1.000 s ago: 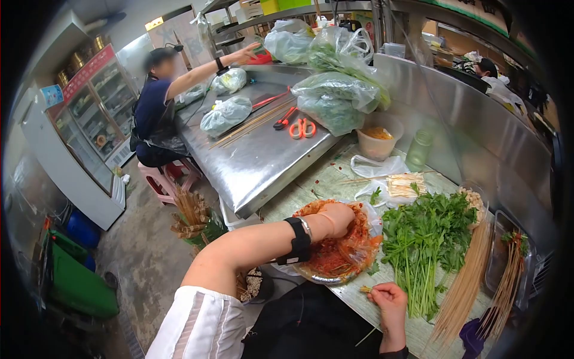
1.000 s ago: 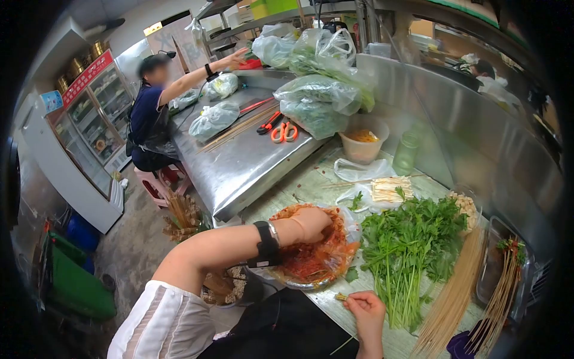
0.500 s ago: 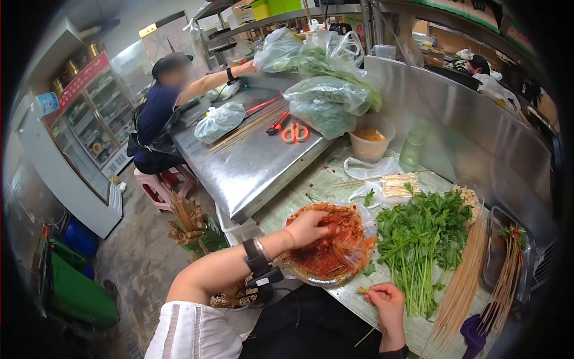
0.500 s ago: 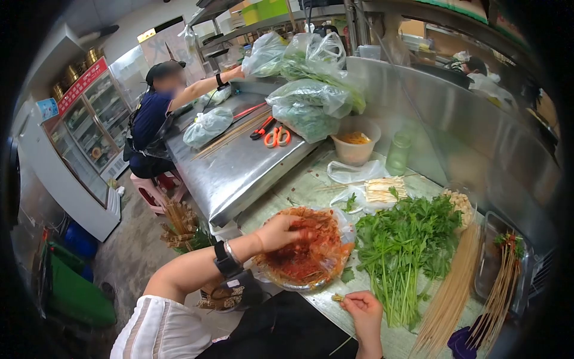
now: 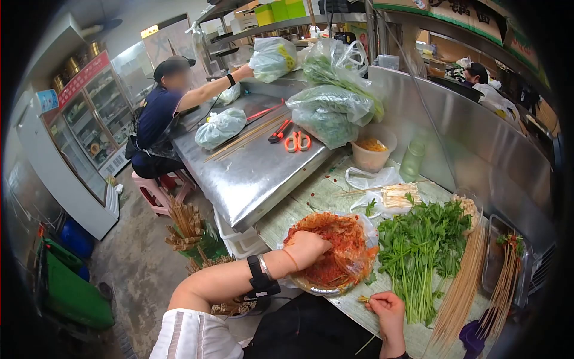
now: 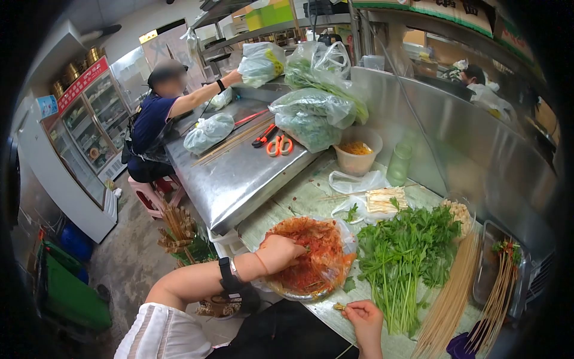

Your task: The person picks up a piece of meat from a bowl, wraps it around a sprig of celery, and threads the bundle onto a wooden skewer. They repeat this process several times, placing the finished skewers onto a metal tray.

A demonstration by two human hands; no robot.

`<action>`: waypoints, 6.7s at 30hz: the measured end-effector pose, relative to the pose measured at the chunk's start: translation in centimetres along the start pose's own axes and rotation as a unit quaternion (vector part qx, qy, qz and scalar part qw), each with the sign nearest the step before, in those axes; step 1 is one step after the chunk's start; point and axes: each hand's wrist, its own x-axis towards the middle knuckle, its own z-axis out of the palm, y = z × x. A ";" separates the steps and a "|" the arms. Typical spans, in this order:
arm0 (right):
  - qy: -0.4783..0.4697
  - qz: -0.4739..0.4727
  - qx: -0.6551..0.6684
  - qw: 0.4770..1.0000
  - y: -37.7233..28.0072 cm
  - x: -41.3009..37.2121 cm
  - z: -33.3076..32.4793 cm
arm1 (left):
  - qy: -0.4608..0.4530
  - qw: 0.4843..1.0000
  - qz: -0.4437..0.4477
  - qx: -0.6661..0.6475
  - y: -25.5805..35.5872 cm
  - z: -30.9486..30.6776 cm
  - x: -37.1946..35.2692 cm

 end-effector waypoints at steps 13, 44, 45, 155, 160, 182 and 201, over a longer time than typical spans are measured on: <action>-0.004 0.003 0.014 1.000 -0.1 0.0 0.1 | 0.080 0.993 -0.015 -0.084 -1.3 -1.0 -1.0; -0.037 0.004 0.030 0.999 -0.3 0.1 -0.3 | -0.044 0.972 -0.074 0.220 -2.2 -0.8 1.6; -0.037 0.003 0.034 0.999 -0.4 0.1 -0.3 | -0.044 0.972 -0.072 0.219 -2.0 -0.6 2.2; 0.332 0.086 -0.401 0.849 -12.1 3.7 -21.5 | 0.186 0.719 -0.123 -0.658 3.5 5.9 0.0; 0.321 0.053 -0.444 0.835 -13.6 2.9 -19.8 | 0.158 0.714 -0.116 -0.672 3.4 5.9 -0.1; 0.020 -0.196 0.020 0.980 -6.9 0.4 8.4 | 0.213 0.377 -0.146 -0.889 4.5 2.1 -0.8; -0.027 -0.093 0.097 0.991 -9.5 4.3 4.7 | 0.169 0.602 -0.124 -0.770 4.3 3.9 -1.0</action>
